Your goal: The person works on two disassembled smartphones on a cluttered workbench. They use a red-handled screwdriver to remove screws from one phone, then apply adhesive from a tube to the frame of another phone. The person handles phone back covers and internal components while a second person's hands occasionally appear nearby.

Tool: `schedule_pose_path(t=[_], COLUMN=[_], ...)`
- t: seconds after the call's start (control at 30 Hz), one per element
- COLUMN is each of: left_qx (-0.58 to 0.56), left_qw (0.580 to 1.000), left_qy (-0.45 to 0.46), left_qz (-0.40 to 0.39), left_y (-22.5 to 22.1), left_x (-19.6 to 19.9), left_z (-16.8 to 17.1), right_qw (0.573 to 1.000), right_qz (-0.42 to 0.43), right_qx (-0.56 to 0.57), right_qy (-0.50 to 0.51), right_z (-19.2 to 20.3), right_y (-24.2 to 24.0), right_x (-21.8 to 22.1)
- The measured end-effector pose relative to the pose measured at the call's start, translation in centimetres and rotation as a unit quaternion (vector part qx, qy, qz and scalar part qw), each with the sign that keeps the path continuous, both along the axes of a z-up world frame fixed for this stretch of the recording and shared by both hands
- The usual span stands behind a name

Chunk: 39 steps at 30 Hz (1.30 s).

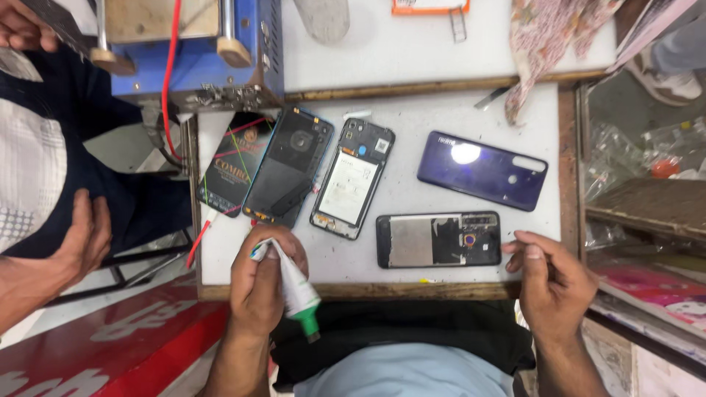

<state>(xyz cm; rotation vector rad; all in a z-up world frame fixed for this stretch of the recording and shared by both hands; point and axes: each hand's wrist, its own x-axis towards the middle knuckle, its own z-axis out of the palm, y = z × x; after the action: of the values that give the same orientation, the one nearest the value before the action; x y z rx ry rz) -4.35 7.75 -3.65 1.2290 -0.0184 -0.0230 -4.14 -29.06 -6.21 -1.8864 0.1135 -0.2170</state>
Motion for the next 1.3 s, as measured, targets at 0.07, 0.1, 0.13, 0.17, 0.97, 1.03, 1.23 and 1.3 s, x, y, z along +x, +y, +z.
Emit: schedule_pose_path(t=[0.07, 0.1, 0.13, 0.17, 0.97, 1.03, 1.23, 1.3], left_qx=[-0.002, 0.021, 0.043, 0.065, 0.542, 0.548, 0.562, 0.564], left_qw=[0.999, 0.997, 0.994, 0.992, 0.807, 0.802, 0.788, 0.786], left_qy=[-0.01, -0.012, -0.013, -0.014, -0.23, -0.233, -0.247, -0.251], left_qz=[-0.042, -0.071, -0.1, -0.11, -0.045, -0.046, -0.039, -0.038], left_y=[-0.3, -0.4, -0.5, -0.7, -4.0, -4.1, -4.2, -4.2], left_x=[0.2, 0.5, 0.8, 0.9, -0.7, -0.7, -0.4, -0.5], left_z=[0.2, 0.4, 0.6, 0.8, 1.8, 1.9, 2.0, 2.0], right_qw=[1.0, 0.999, 0.999, 0.998, 0.989, 0.988, 0.985, 0.982], right_qz=[0.001, 0.001, 0.0, 0.001, 0.004, 0.008, 0.015, 0.018], right_qx=[-0.016, -0.032, -0.048, -0.063, -0.148, -0.153, -0.174, -0.189], right_qy=[0.011, 0.014, 0.018, 0.021, 0.016, 0.012, 0.001, -0.008], right_z=[-0.1, -0.1, -0.1, -0.1, 0.3, 0.2, -0.5, -0.7], right_y=[-0.1, -0.1, 0.0, 0.1, 0.8, 0.7, 0.2, 0.0], right_x=[0.0, 0.2, 0.3, 0.4, 0.7, 0.6, 0.3, 0.2])
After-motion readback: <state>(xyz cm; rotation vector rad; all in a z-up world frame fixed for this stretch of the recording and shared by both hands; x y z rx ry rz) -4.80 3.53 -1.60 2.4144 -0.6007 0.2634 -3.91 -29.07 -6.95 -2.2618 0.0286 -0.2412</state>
